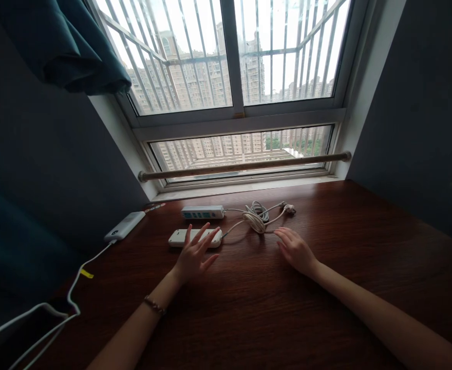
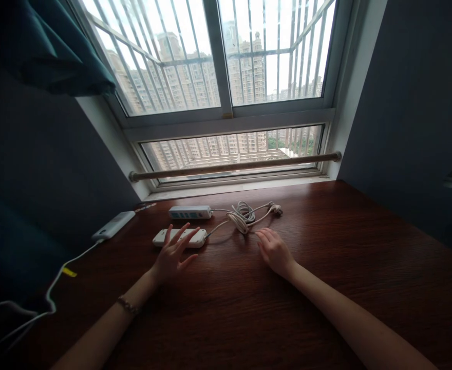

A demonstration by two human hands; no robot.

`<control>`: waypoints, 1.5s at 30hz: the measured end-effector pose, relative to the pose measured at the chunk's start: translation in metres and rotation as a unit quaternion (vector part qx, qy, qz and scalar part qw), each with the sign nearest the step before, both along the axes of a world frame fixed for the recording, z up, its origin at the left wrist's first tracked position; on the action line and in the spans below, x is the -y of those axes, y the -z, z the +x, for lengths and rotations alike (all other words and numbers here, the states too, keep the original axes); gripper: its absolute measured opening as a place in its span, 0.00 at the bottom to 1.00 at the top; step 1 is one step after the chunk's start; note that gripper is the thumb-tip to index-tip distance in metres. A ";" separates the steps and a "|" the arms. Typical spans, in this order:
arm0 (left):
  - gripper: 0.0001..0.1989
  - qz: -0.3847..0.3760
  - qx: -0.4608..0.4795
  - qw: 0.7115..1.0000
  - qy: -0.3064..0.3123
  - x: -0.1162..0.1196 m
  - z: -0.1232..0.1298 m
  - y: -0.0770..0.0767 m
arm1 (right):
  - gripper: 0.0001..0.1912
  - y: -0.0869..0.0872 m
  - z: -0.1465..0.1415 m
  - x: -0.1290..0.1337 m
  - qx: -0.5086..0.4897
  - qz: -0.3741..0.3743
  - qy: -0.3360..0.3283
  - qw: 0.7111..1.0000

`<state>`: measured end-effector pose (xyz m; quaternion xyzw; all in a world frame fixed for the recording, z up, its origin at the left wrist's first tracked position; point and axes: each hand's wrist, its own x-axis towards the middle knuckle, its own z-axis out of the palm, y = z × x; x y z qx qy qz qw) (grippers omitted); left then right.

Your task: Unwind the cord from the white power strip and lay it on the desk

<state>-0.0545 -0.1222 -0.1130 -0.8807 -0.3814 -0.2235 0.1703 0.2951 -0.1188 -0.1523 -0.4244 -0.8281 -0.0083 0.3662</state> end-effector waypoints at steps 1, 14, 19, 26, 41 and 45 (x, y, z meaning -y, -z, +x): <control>0.38 -0.019 0.014 0.999 0.022 0.008 0.010 -0.007 | 0.16 -0.007 -0.006 0.011 0.005 0.003 -0.029 1.000; 0.31 -0.311 0.324 0.797 0.404 0.112 0.117 0.014 | 0.27 -0.011 -0.050 0.131 -0.068 0.072 -0.319 0.943; 0.28 -0.460 0.350 0.714 0.396 0.114 0.115 0.045 | 0.28 0.008 -0.052 0.118 -0.047 0.035 -0.331 0.942; 0.23 -0.632 0.311 0.638 0.313 0.120 0.090 0.073 | 0.31 0.008 -0.050 0.114 0.024 -0.187 -0.427 0.884; 0.24 -0.600 0.184 0.717 0.304 0.107 0.113 0.008 | 0.28 0.002 -0.052 0.110 0.060 -0.126 -0.449 0.882; 0.21 -0.569 0.200 0.718 0.347 0.106 0.113 0.007 | 0.27 0.012 -0.060 0.115 0.028 -0.107 -0.392 0.913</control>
